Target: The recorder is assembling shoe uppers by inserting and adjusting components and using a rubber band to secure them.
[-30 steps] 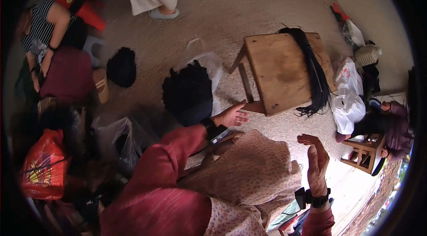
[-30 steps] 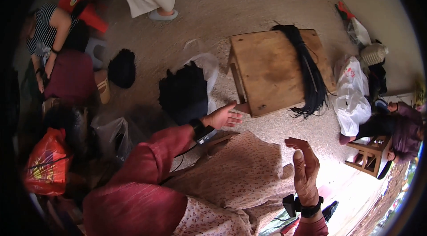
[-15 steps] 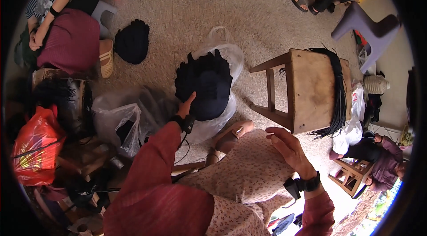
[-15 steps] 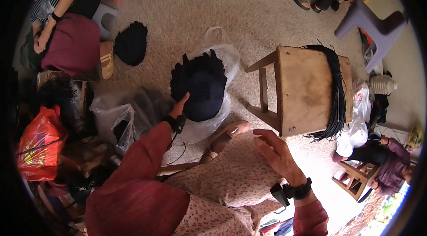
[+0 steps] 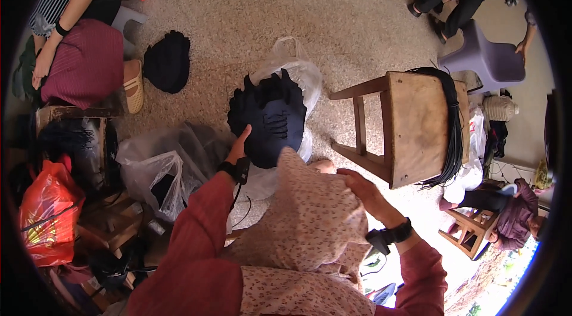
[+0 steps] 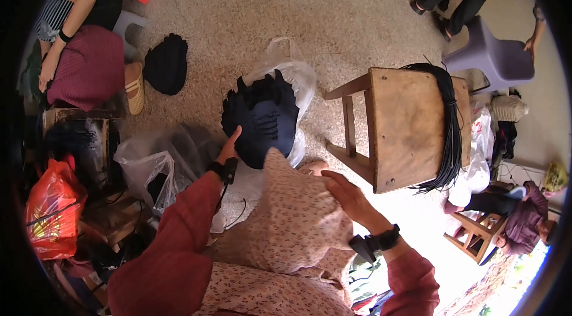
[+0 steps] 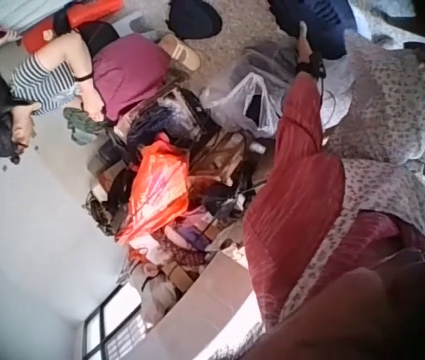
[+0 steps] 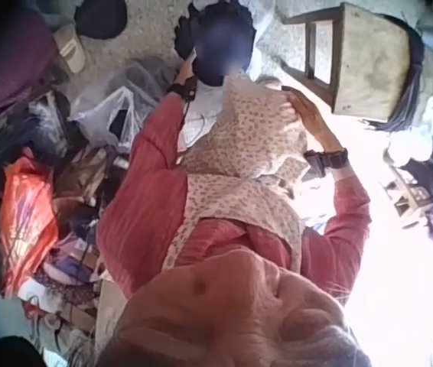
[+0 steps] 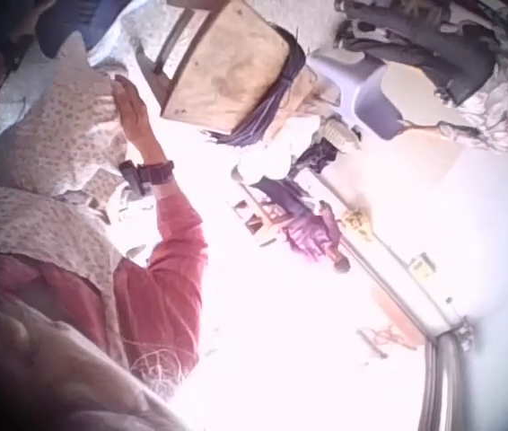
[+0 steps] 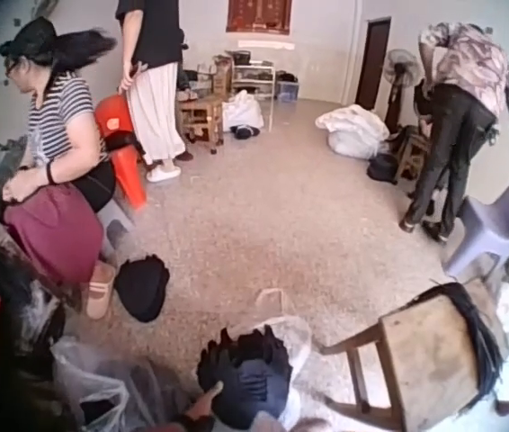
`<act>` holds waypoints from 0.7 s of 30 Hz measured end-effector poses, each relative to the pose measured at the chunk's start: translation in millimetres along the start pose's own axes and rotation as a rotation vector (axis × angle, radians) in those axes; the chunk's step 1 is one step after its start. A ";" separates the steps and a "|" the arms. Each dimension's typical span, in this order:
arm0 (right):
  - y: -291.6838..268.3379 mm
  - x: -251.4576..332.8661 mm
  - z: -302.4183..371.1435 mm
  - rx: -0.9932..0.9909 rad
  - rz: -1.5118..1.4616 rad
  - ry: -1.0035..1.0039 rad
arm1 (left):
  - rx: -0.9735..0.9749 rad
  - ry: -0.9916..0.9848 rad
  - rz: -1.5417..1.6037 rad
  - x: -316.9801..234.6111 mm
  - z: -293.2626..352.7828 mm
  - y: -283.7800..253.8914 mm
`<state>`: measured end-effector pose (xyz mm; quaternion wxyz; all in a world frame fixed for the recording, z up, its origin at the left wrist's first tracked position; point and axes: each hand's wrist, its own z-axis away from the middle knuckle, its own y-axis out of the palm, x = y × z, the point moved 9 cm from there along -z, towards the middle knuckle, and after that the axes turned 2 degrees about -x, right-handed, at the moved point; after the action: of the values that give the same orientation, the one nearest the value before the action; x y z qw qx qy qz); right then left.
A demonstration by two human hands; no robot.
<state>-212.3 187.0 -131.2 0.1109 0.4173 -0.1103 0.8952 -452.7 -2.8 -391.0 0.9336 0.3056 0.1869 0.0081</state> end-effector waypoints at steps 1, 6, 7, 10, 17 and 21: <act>5.6 -10.8 -9.1 -0.030 -0.003 0.033 | 0.000 0.005 0.003 -3.3 3.2 3.3; 34.0 -55.1 -86.9 0.010 -0.169 -0.025 | 0.009 -0.182 -0.057 -12.8 3.3 -16.7; 34.7 -78.3 -107.8 0.004 -0.176 0.004 | -0.029 -0.213 -0.055 -9.7 4.7 -13.7; 41.6 -109.8 -154.0 -0.085 -0.150 0.170 | 0.009 -0.267 -0.142 -13.7 26.0 23.2; 40.2 -127.9 -233.7 -0.153 -0.168 0.007 | 0.190 -0.072 -0.269 -16.7 16.3 56.4; 67.1 -111.3 -242.0 0.006 -0.379 0.043 | 0.102 -0.039 -0.038 -31.6 7.0 34.3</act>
<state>-337.0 181.5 -375.9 0.2785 0.4118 -0.0247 0.8673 -476.2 17.1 -355.2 0.9203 0.3491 0.1747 -0.0253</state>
